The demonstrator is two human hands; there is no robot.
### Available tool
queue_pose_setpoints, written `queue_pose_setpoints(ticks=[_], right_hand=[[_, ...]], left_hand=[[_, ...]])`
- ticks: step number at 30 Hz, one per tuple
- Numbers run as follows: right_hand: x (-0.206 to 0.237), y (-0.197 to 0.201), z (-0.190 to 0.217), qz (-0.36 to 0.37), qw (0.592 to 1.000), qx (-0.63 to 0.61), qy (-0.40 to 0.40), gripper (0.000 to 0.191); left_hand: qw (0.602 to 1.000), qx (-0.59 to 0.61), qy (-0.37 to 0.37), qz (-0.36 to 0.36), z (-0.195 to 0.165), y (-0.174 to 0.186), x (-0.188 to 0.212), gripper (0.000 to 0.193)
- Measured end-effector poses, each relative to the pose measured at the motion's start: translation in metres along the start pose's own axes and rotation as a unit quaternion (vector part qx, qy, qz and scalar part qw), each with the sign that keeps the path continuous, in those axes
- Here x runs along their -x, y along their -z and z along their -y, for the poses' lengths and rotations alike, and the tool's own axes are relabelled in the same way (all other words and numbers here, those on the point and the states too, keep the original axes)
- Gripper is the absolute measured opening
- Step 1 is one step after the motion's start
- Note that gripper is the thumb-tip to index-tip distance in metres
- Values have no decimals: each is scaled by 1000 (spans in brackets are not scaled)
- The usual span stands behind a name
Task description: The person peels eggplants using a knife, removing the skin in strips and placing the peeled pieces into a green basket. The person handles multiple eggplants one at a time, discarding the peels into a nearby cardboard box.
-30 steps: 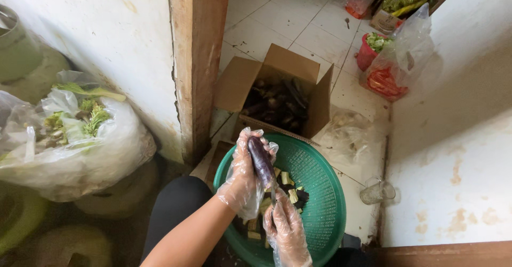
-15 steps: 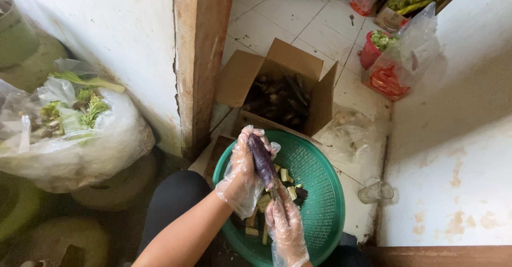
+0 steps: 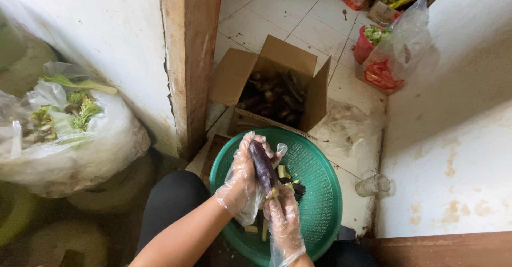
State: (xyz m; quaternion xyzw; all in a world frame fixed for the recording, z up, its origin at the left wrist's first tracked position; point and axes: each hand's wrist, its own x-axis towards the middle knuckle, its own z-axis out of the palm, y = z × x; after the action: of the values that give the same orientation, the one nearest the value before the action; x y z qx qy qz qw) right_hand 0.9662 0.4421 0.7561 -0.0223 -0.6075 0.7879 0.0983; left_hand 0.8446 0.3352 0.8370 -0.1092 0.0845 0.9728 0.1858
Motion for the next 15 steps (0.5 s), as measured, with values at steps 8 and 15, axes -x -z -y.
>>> queue_pose_setpoints(ticks=[8,15], right_hand=[[-2,1,17,115,991,44,47,52],[-6,5,19,56,992,113,27,53]], left_hand=[[999,-2,35,8,-6,-8,6,32],[999,16,42,13,1,-9,12,32]])
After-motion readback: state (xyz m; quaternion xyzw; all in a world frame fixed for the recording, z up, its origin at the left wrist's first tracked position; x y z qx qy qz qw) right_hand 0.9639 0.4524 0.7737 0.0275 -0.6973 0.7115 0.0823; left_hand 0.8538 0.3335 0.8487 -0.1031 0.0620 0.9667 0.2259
